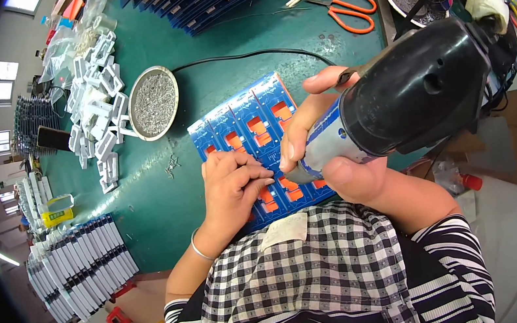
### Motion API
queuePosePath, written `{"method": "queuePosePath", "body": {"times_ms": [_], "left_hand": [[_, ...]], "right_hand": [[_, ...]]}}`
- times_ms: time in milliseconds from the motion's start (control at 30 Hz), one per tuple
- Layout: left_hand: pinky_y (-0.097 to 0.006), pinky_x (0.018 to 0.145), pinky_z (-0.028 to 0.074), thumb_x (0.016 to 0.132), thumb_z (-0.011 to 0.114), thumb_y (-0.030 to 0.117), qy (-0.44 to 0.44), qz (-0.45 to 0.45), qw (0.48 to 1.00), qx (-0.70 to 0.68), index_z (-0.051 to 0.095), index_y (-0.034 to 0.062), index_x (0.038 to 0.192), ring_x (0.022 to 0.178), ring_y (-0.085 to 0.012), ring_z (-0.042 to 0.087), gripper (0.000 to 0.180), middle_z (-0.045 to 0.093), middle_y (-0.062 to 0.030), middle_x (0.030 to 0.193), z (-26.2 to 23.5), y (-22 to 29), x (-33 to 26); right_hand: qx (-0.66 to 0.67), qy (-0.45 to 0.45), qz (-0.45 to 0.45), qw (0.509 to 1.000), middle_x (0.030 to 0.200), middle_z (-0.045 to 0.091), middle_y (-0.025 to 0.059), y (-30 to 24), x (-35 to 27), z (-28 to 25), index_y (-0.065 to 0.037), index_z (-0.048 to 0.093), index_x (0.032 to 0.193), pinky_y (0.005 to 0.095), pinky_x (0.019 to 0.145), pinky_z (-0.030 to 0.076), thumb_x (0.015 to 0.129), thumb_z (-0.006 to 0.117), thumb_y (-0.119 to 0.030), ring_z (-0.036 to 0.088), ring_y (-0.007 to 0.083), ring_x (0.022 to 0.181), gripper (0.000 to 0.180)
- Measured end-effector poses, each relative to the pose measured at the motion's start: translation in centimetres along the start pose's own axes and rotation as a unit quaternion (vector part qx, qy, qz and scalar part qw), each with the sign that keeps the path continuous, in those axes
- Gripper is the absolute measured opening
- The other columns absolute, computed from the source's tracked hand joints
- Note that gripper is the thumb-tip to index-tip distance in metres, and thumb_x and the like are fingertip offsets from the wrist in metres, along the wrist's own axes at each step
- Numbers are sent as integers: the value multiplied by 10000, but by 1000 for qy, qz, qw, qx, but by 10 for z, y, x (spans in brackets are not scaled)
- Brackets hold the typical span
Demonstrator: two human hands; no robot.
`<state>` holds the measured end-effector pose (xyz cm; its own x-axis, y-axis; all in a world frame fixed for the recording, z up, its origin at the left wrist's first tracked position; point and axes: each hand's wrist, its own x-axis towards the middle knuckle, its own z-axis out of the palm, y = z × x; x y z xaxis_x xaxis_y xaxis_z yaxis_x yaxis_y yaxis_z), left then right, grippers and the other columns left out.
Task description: The person fastens small screws onto circuit boards with an electric screwdriver at an assembly station.
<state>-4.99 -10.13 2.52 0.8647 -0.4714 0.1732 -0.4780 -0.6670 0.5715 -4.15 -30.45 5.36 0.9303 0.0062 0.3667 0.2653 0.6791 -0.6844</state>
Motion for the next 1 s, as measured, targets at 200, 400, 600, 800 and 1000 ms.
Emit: {"method": "queuePosePath", "body": {"times_ms": [200,400,600,800,1000], "left_hand": [[-344,769,333,655,750,157,-5,-10,1000,1,679,153,770,887,-197,488,135,581,40,861,-1,1,1],[-344,762,333,656,749,157,-1,-4,1000,0,676,146,778,880,-200,487,143,579,35,860,0,3,2],[-345,756,332,652,745,145,6,-2,1000,-2,671,145,767,875,-197,487,137,583,40,860,1,-2,0],[-346,749,334,647,733,128,27,11,1000,-3,659,138,783,868,-197,488,155,578,39,862,2,-2,-1],[-369,739,338,625,740,132,25,21,999,-22,589,122,724,860,-227,480,181,557,14,869,-2,-1,-1]], "right_hand": [[-73,-16,33,997,801,558,80,-5,5,10,-123,290,1290,352,672,502,817,665,-453,600,223,700,688],[-161,-117,56,978,825,574,72,-6,8,10,-148,305,1284,363,735,510,787,732,-345,617,231,776,684],[-137,-116,52,982,831,589,78,0,9,17,-136,316,1279,362,751,515,793,735,-291,624,236,797,659],[-187,-165,50,967,848,601,94,-1,17,19,-94,342,1257,335,743,510,779,730,-205,624,215,801,626],[-237,-199,50,949,856,607,114,9,21,30,-20,379,1222,276,714,497,712,746,-60,614,162,777,630]]}}
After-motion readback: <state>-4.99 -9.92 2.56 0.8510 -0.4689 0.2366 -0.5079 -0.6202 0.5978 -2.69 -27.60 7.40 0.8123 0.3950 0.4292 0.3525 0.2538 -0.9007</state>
